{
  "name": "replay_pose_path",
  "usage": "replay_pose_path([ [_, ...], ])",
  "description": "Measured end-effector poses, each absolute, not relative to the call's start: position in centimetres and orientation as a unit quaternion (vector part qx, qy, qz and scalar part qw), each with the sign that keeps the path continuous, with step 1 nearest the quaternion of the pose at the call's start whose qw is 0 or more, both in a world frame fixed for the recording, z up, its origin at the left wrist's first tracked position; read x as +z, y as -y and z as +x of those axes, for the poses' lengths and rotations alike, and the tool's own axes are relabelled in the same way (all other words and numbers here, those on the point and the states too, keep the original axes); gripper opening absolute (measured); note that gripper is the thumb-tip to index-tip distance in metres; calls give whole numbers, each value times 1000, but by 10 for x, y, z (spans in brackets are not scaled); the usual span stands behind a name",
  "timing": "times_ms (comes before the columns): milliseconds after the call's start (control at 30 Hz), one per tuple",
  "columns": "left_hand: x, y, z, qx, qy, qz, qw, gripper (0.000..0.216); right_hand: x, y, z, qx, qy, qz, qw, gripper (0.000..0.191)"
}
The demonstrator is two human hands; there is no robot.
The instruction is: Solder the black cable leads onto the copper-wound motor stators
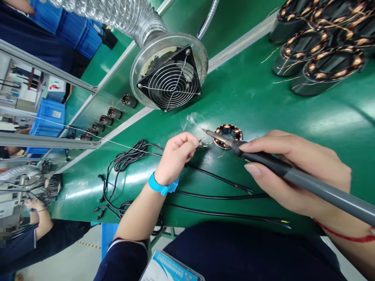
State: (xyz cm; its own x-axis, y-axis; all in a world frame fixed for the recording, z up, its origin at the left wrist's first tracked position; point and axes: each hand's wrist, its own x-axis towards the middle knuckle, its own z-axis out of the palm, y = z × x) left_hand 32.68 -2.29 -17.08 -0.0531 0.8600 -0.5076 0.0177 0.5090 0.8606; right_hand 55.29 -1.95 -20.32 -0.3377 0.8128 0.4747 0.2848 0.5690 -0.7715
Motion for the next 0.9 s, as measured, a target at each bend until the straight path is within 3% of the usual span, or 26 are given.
replay_pose_path([
  [200, -172, 23, 327, 353, -636, 347, 592, 17, -205, 22, 553, 314, 752, -371, 445, 13],
  [367, -172, 23, 328, 354, -639, 344, 590, 17, -223, 42, 570, 319, 715, -488, 387, 35],
  [500, -170, 23, 328, 356, -638, 344, 590, 18, -232, 52, 581, 302, 710, -514, 376, 41],
  [767, -171, 22, 329, 373, -633, 345, 584, 17, -182, 1, 538, 226, 823, -377, 361, 36],
  [900, -172, 24, 329, 376, -628, 361, 578, 16, -185, -12, 518, 167, 852, -341, 359, 33],
])
